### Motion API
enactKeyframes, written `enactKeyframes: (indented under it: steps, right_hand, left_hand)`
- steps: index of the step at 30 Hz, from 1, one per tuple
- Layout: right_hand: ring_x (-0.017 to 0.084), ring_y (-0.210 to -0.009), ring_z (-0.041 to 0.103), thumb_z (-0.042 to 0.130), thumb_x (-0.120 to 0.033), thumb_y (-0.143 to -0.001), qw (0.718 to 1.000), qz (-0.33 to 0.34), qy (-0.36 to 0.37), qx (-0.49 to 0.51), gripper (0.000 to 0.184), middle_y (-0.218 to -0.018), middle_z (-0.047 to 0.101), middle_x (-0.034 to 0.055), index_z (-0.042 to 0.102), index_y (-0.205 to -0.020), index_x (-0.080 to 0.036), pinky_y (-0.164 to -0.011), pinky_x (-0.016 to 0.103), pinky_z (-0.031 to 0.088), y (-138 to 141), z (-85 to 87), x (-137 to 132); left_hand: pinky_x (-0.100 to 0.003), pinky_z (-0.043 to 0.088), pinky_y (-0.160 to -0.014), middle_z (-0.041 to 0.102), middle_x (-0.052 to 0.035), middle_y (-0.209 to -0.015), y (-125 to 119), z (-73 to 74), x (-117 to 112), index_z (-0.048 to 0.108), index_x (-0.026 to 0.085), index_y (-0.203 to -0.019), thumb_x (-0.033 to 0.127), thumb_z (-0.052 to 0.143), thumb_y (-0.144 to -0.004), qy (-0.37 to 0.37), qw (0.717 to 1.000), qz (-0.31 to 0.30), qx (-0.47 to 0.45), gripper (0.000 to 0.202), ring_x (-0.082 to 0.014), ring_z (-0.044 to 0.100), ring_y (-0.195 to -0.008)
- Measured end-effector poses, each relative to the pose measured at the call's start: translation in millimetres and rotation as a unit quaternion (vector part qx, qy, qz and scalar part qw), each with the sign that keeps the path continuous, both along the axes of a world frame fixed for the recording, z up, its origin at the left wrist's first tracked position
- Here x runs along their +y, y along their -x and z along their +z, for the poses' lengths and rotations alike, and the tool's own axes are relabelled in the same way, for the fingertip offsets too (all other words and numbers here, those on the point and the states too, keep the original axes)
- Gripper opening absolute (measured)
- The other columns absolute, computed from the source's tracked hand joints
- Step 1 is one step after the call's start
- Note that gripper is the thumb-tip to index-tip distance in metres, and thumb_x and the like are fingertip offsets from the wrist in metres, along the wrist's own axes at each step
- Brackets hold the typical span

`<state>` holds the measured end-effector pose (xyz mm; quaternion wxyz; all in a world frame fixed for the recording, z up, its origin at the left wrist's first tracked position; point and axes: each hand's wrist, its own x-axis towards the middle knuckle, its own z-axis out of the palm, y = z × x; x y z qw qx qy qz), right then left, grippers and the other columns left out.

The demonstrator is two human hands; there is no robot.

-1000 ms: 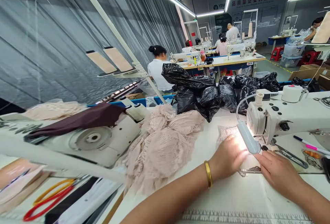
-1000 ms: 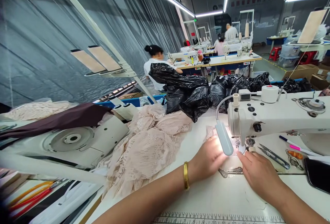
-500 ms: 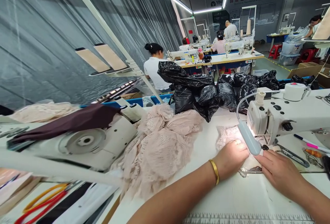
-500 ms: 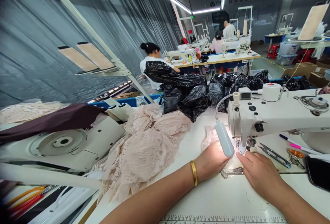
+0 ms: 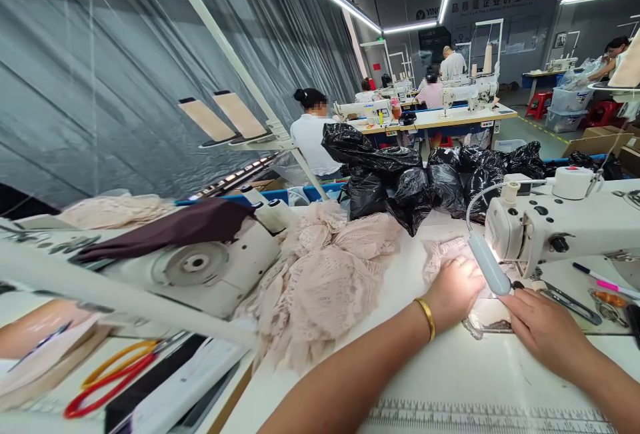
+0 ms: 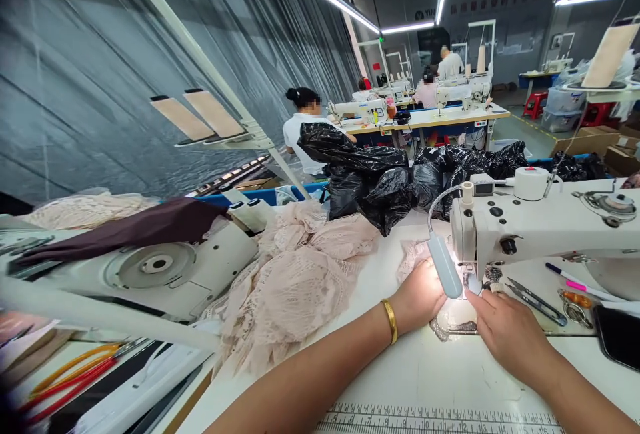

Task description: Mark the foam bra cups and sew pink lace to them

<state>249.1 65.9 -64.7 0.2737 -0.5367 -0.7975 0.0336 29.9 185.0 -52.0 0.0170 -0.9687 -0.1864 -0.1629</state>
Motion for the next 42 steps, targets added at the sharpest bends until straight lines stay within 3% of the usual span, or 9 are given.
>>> enactKeyframes:
  steps: [7,12,14,18,21,25,30,35,42]
  right_hand:
    - [0.027,-0.084,0.07,0.046,-0.042,-0.11,0.977,-0.008,0.118,0.175,0.033,-0.095,0.074,0.0069,0.07,-0.126,-0.026,-0.077,0.042,0.055,6,9.9,-9]
    - [0.024,-0.073,0.073,0.047,-0.055,-0.11,0.89,-0.017,0.249,0.382,0.053,-0.081,0.072,0.0006,0.043,-0.151,-0.022,-0.066,0.036,0.058,43,14.2,-13]
    - [0.023,-0.067,0.07,0.05,-0.057,-0.108,0.872,-0.029,0.256,0.416,0.06,-0.076,0.07,-0.001,0.041,-0.154,-0.021,-0.064,0.035,0.056,61,18.0,-18]
    - [0.023,-0.074,0.069,0.069,-0.059,-0.098,0.818,-0.055,0.251,0.514,0.07,-0.08,0.07,-0.0008,0.046,-0.156,-0.027,-0.069,0.034,0.057,96,25.4,-50]
    - [0.023,-0.086,0.07,0.074,-0.059,-0.094,0.807,-0.082,0.225,0.54,0.065,-0.1,0.073,0.0026,0.054,-0.15,-0.032,-0.081,0.034,0.058,108,20.0,-83]
    - [0.021,-0.081,0.067,0.072,-0.059,-0.097,0.835,-0.099,0.206,0.501,0.052,-0.092,0.07,0.0001,0.062,-0.142,-0.034,-0.084,0.033,0.056,95,8.4,-106]
    - [0.025,-0.089,0.072,0.073,-0.064,-0.094,0.8,-0.084,0.248,0.541,0.067,-0.097,0.076,0.0028,0.056,-0.152,-0.035,-0.086,0.037,0.059,76,26.4,-95]
    - [0.027,-0.091,0.076,0.084,-0.064,-0.085,0.739,-0.101,0.26,0.613,0.091,-0.101,0.081,0.0064,0.045,-0.161,-0.033,-0.084,0.04,0.06,79,40.4,-83]
    - [0.026,-0.099,0.076,0.088,-0.059,-0.083,0.693,-0.104,0.268,0.661,0.088,-0.112,0.08,0.0053,0.048,-0.157,-0.035,-0.09,0.038,0.06,79,36.0,-83]
  left_hand:
    - [-0.041,0.058,-0.09,0.074,-0.0096,-0.099,12,18.5,-4,0.067,0.016,-0.106,0.001,0.053,-0.093,0.067,0.997,0.036,-0.026,0.024,-0.0254,0.069,-0.096]
    - [-0.04,0.057,-0.104,0.078,-0.0095,-0.118,53,25.4,-87,0.068,0.021,-0.119,0.014,0.059,-0.099,0.229,0.964,-0.011,-0.137,0.023,-0.0233,0.071,-0.113]
    - [-0.041,0.06,-0.096,0.078,-0.0118,-0.114,62,21.5,-129,0.069,0.021,-0.119,0.035,0.076,-0.094,0.477,0.846,0.028,-0.237,0.029,-0.0249,0.074,-0.104]
    - [-0.038,0.061,-0.091,0.078,-0.0158,-0.112,59,21.8,-169,0.068,0.015,-0.119,0.064,0.084,-0.085,0.782,0.437,0.137,-0.424,0.061,-0.0244,0.077,-0.097]
    - [-0.034,0.058,-0.096,0.077,-0.0146,-0.123,52,32.5,-161,0.073,0.016,-0.115,0.055,0.092,-0.08,0.712,0.336,0.164,-0.594,0.056,-0.0242,0.074,-0.107]
    - [-0.032,0.056,-0.099,0.079,-0.0107,-0.123,45,40.3,-152,0.079,0.018,-0.11,0.035,0.1,-0.071,0.679,0.292,0.158,-0.654,0.048,-0.0245,0.072,-0.113]
    - [-0.036,0.055,-0.102,0.081,-0.0151,-0.116,36,32.9,-161,0.082,0.013,-0.115,0.032,0.097,-0.074,0.741,0.326,0.096,-0.58,0.048,-0.0296,0.074,-0.112]
    - [-0.034,0.058,-0.096,0.082,-0.0138,-0.114,25,32.0,-162,0.083,0.013,-0.108,0.04,0.091,-0.078,0.774,0.208,0.111,-0.588,0.041,-0.0275,0.075,-0.107]
    - [-0.036,0.054,-0.104,0.081,-0.0146,-0.115,12,42.8,-161,0.083,0.013,-0.113,0.035,0.099,-0.073,0.714,0.324,0.093,-0.614,0.049,-0.0288,0.074,-0.111]
